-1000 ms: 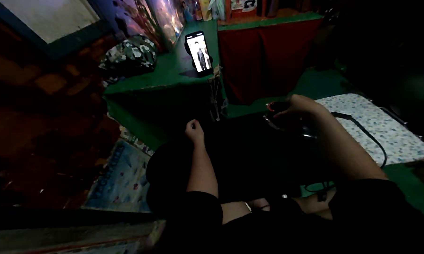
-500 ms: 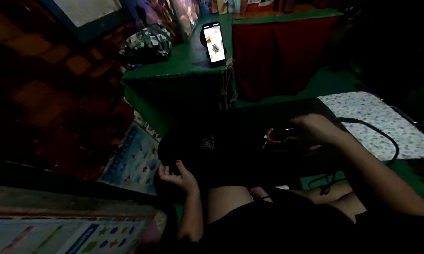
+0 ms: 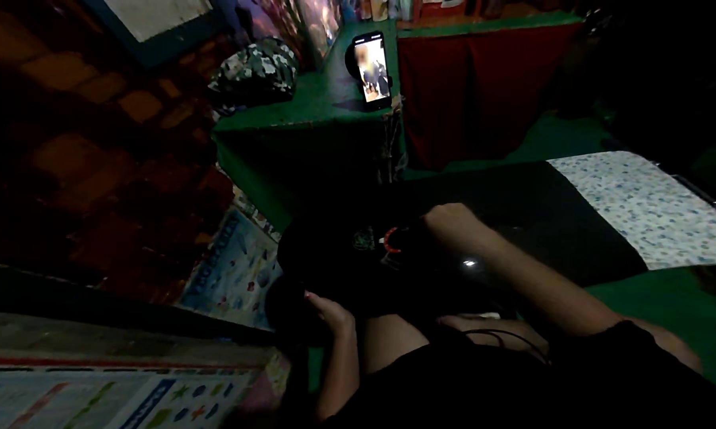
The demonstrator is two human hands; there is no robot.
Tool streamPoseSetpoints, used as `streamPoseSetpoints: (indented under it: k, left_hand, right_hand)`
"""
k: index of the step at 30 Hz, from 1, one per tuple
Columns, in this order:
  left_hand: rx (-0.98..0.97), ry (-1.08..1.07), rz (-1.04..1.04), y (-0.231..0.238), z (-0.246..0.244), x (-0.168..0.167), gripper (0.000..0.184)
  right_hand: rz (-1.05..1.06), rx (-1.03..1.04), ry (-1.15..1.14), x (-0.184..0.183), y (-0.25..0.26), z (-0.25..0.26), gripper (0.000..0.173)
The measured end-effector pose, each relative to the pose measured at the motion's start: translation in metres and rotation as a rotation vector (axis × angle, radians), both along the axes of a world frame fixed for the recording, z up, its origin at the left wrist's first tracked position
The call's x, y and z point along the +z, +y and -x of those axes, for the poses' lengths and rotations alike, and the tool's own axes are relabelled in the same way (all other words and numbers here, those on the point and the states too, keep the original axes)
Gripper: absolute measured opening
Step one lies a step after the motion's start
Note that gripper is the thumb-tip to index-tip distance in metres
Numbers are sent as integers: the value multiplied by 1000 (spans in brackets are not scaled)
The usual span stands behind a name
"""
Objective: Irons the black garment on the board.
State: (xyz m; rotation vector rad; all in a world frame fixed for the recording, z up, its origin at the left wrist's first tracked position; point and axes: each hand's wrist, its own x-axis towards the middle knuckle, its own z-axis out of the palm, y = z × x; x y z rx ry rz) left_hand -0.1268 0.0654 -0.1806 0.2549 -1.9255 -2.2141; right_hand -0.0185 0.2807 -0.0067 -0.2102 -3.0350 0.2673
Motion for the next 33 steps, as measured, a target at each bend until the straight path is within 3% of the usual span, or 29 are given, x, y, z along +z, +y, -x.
streamPoseSetpoints:
  k: [4, 8, 14, 21, 26, 33]
  left_hand:
    - [-23, -27, -114, -2, -7, -5, 67]
    - [13, -16, -99, -6, -11, 2, 68]
    - [28, 67, 15, -14, -7, 12, 60]
    - [-63, -3, 122, -21, -7, 13, 50]
    - [-174, -31, 121, -24, -8, 6, 46]
    - [-298, 31, 12, -32, -5, -1, 34]
  right_hand:
    - [146, 129, -61, 9, -65, 44, 21]
    - [216, 255, -102, 12, -113, 81, 28]
    - [206, 230, -209, 25, -120, 88, 31]
    - [155, 36, -208, 23, -45, 27, 21]
    - [170, -293, -151, 17, 34, -30, 20]
    - [218, -582, -23, 11, 119, -88, 36]
